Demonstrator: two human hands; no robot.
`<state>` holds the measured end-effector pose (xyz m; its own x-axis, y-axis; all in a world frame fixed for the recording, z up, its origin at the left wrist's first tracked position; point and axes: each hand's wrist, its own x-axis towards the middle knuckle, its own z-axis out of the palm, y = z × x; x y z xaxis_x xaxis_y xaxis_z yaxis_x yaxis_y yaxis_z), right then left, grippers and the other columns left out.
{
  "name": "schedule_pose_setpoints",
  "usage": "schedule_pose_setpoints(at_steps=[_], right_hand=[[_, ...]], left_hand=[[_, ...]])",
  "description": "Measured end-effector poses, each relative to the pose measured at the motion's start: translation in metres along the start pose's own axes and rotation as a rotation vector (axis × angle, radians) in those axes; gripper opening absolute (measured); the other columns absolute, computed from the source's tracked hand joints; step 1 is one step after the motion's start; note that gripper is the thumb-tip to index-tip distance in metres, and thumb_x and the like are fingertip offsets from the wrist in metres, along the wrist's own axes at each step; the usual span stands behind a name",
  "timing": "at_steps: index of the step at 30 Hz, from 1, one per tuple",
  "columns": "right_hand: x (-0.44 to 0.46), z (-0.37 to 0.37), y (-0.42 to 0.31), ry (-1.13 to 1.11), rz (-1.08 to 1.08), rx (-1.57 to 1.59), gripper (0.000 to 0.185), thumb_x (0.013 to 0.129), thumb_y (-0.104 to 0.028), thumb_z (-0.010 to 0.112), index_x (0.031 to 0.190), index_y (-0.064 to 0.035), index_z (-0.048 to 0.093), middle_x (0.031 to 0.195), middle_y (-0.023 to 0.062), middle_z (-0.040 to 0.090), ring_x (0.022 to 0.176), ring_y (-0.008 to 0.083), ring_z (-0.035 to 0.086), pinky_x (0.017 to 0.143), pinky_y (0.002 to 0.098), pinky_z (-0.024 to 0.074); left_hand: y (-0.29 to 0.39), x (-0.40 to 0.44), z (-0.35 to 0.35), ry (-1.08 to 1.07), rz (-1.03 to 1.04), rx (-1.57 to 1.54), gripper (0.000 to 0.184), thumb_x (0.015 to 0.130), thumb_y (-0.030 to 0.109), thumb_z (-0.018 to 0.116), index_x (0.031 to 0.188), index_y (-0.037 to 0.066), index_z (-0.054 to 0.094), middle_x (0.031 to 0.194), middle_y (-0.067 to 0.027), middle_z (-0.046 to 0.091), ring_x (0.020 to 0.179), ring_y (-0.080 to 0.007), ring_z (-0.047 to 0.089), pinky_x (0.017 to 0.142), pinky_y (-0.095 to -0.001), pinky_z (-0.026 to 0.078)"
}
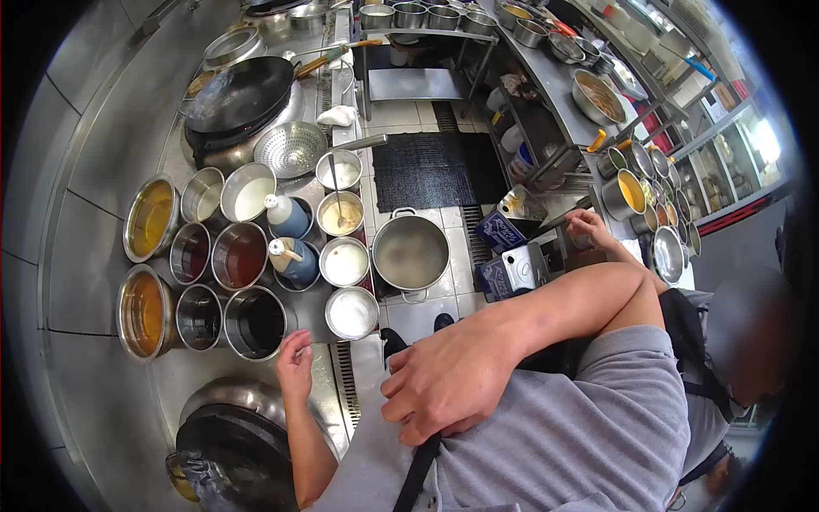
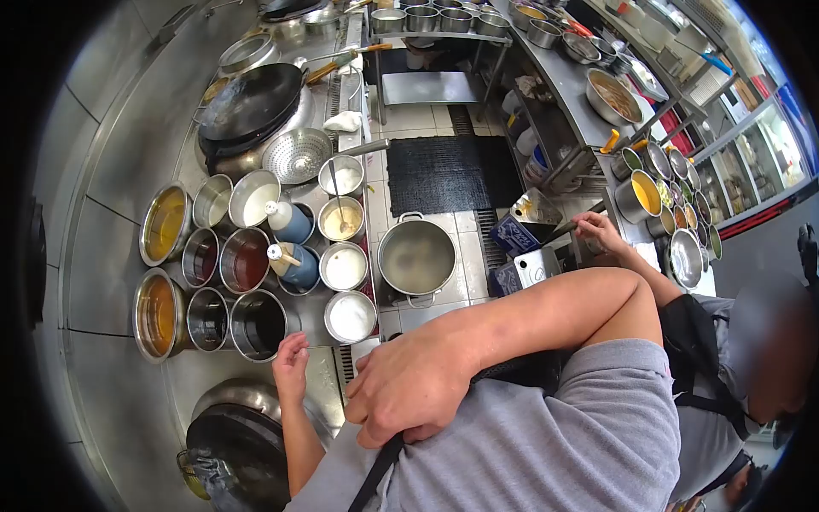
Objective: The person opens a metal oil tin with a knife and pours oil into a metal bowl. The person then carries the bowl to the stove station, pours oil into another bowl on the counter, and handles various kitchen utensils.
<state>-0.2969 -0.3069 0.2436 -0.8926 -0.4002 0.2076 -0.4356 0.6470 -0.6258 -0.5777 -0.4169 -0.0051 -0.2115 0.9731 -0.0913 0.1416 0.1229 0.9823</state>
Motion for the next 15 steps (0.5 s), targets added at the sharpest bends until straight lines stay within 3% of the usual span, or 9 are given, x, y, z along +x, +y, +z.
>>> schedule_pose_setpoints(at_steps=[8,10,15], right_hand=[[0.015,0.002,0.003,0.130,-0.043,-0.100,0.018,0.076,-0.023,0.062,0.079,-0.0073,0.054,0.080,0.0040,0.051,0.079,0.0223,0.054,0.068,0.0373,0.0425],[0.018,0.003,0.004,0.149,-0.042,-0.143,0.018,0.076,-0.024,0.062,0.076,-0.0081,0.054,0.077,0.0027,0.051,0.076,0.0211,0.054,0.066,0.0358,0.0423],[0.027,-0.001,0.009,0.193,-0.081,-0.295,0.019,0.073,-0.025,0.060,0.065,-0.0090,0.053,0.074,0.0011,0.051,0.072,0.0190,0.054,0.062,0.0327,0.0421]], left_hand=[[0.004,0.006,0.007,0.013,0.040,-0.050,0.025,0.088,-0.003,0.056,0.112,-0.002,0.063,0.124,-0.0116,0.054,0.105,-0.0170,0.056,0.091,-0.0293,0.046],[0.007,0.011,0.009,-0.009,0.098,-0.022,0.027,0.088,-0.006,0.056,0.113,0.001,0.064,0.123,-0.0089,0.055,0.104,-0.0159,0.060,0.082,-0.0241,0.050],[0.018,0.020,0.012,-0.029,0.097,-0.024,0.026,0.087,-0.004,0.057,0.111,0.001,0.065,0.123,-0.0090,0.056,0.103,-0.0154,0.060,0.082,-0.0241,0.050]])
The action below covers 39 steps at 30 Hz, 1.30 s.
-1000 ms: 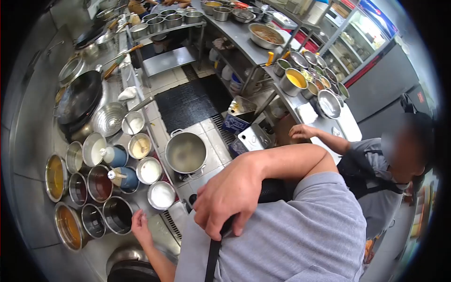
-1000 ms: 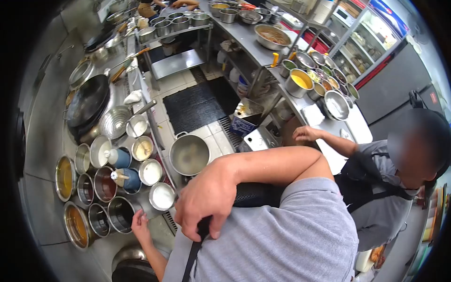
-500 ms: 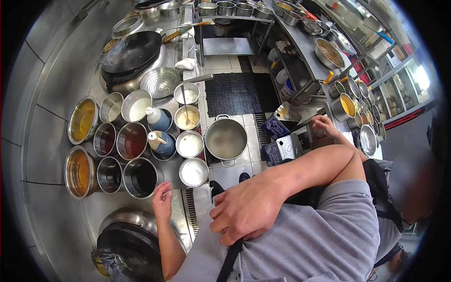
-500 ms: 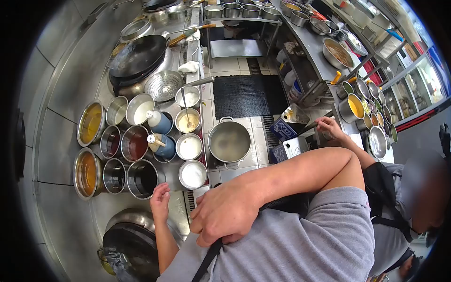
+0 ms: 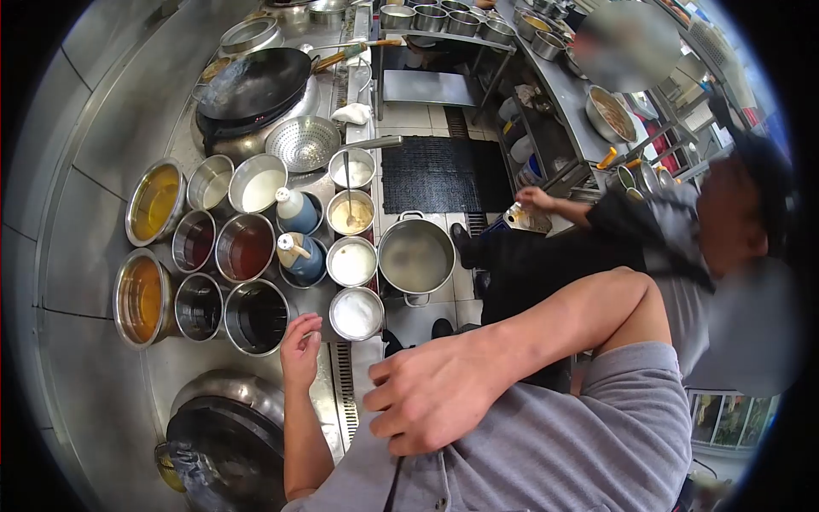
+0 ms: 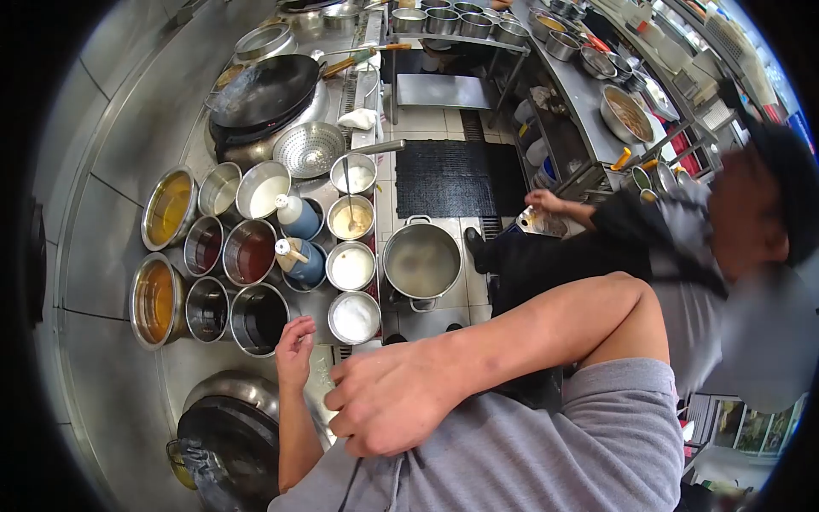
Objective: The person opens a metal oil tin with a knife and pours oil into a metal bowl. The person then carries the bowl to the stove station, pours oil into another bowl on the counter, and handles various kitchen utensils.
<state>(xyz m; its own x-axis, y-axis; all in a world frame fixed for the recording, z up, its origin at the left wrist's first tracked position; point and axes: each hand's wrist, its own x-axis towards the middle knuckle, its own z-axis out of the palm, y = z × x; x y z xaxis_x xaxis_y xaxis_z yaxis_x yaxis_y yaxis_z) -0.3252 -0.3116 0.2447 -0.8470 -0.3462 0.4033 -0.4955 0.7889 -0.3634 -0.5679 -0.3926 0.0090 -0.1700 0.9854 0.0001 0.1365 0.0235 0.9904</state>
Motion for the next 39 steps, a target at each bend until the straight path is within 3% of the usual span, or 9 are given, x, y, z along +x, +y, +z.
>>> schedule_pose_setpoints(at_steps=[7,9,13,19,25,28,31,34,39], right_hand=[[0.046,-0.003,-0.018,0.158,0.115,-0.070,0.019,0.070,-0.026,0.059,0.068,-0.0078,0.056,0.076,0.0025,0.052,0.079,0.0199,0.055,0.071,0.0358,0.0432],[0.057,-0.026,-0.031,-0.064,0.131,-0.060,0.030,0.083,-0.030,0.055,0.099,-0.0062,0.066,0.100,0.0102,0.062,0.094,0.0271,0.057,0.077,0.0428,0.0468],[0.014,-0.009,-0.043,0.260,0.258,0.032,0.027,0.079,-0.031,0.054,0.083,-0.0085,0.068,0.088,0.0064,0.064,0.087,0.0243,0.059,0.080,0.0465,0.0436],[-0.139,-0.025,-0.091,0.398,0.866,-0.072,0.038,0.086,-0.039,0.064,0.107,-0.0073,0.063,0.108,0.0086,0.059,0.102,0.0282,0.057,0.087,0.0420,0.0452],[-0.330,0.096,-0.187,1.670,1.356,0.478,0.033,0.095,-0.034,0.058,0.111,-0.0056,0.058,0.098,0.0042,0.062,0.089,0.0131,0.058,0.081,0.0308,0.0476],[-0.435,0.188,-0.237,0.966,2.059,0.099,0.026,0.092,-0.028,0.060,0.096,-0.0022,0.060,0.083,0.0077,0.059,0.078,0.0191,0.058,0.071,0.0326,0.0470],[-0.532,0.321,-0.298,0.643,2.237,0.266,0.026,0.088,-0.026,0.061,0.091,0.0003,0.060,0.077,0.0143,0.062,0.071,0.0294,0.061,0.065,0.0425,0.0503],[-0.598,0.412,-0.363,1.433,2.203,1.508,0.016,0.090,-0.021,0.061,0.097,-0.0065,0.062,0.073,0.0058,0.061,0.055,0.0172,0.057,0.044,0.0339,0.0438],[-0.578,0.392,-0.386,1.236,2.416,1.010,0.023,0.093,-0.024,0.060,0.110,-0.0087,0.061,0.089,0.0070,0.067,0.070,0.0182,0.062,0.053,0.0349,0.0481]], left_hand=[[-0.036,0.035,0.018,-0.092,0.061,-0.038,0.023,0.087,-0.003,0.057,0.108,0.000,0.066,0.122,-0.0113,0.056,0.103,-0.0157,0.060,0.088,-0.0274,0.049],[-0.029,0.048,0.031,-0.105,0.088,-0.066,0.020,0.087,-0.003,0.058,0.105,-0.001,0.066,0.120,-0.0113,0.057,0.102,-0.0164,0.059,0.088,-0.0272,0.048],[0.005,0.074,0.055,-0.177,0.186,-0.080,0.017,0.088,-0.004,0.058,0.102,-0.002,0.066,0.115,-0.0117,0.059,0.100,-0.0162,0.058,0.085,-0.0273,0.048],[0.034,0.088,0.076,-0.297,0.210,-0.140,0.018,0.090,0.001,0.056,0.106,-0.003,0.064,0.116,-0.0142,0.058,0.104,-0.0210,0.057,0.090,-0.0314,0.049],[0.045,0.078,0.120,-0.402,0.177,-0.105,0.016,0.090,0.002,0.058,0.103,-0.003,0.065,0.113,-0.0140,0.060,0.103,-0.0209,0.058,0.089,-0.0312,0.048],[0.057,0.068,0.154,-0.452,0.185,-0.071,0.014,0.089,0.003,0.058,0.100,-0.001,0.067,0.107,-0.0118,0.063,0.102,-0.0201,0.059,0.087,-0.0305,0.047],[0.069,0.061,0.190,-0.444,0.242,0.057,0.015,0.087,0.004,0.060,0.099,0.001,0.069,0.105,-0.0103,0.064,0.099,-0.0204,0.060,0.087,-0.0309,0.047],[0.093,0.046,0.236,-0.447,0.251,0.165,0.017,0.086,0.004,0.060,0.100,0.002,0.070,0.106,-0.0097,0.065,0.098,-0.0196,0.061,0.085,-0.0299,0.048],[0.106,0.017,0.321,-0.619,0.204,0.232,0.017,0.087,0.004,0.060,0.101,0.004,0.070,0.106,-0.0079,0.065,0.094,-0.0178,0.062,0.080,-0.0280,0.049]])
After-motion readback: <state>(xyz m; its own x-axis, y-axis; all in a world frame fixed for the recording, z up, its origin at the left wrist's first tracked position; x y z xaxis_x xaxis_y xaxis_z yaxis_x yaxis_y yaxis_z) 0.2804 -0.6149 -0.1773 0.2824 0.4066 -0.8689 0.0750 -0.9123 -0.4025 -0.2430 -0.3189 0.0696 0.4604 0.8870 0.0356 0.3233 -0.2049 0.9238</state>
